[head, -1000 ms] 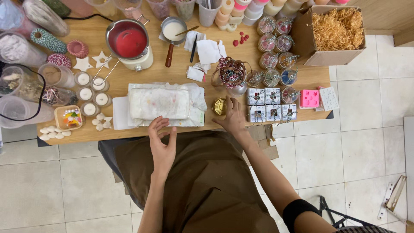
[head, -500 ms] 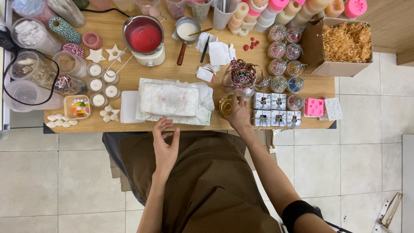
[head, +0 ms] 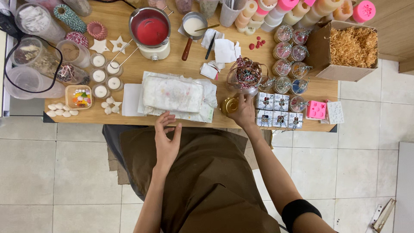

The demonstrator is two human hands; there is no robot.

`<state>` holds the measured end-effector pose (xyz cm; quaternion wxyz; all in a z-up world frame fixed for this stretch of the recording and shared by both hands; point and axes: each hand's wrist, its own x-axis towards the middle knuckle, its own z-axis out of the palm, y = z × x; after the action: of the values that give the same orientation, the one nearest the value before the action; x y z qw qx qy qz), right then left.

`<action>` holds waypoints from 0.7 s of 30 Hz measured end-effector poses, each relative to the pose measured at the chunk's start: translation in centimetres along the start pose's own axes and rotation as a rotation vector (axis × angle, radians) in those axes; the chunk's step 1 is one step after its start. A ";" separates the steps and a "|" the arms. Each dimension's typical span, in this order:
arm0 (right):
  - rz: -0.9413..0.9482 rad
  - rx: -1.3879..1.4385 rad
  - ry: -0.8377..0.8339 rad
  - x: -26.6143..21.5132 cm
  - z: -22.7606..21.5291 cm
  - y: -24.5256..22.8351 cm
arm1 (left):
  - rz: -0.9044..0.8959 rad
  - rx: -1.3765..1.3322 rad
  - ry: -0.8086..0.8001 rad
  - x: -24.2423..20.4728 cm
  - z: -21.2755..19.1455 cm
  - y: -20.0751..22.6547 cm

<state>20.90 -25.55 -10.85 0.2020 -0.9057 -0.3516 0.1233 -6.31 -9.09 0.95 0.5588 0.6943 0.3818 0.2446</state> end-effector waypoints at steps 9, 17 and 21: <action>0.048 -0.094 -0.025 -0.1 0.6 -0.1 | -0.015 -0.023 0.006 0.0 0.0 -0.1; -0.019 -0.066 0.075 -0.6 -1.2 0.0 | -0.003 -0.007 0.006 0.1 0.0 -0.4; 0.005 0.121 -0.020 -1.3 -4.5 -2.4 | 0.021 -0.032 0.016 0.0 0.0 -0.6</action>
<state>20.18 -26.09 -5.66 0.2526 -0.8915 -0.3430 0.1539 -6.47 -9.00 0.43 0.5641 0.6875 0.3748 0.2619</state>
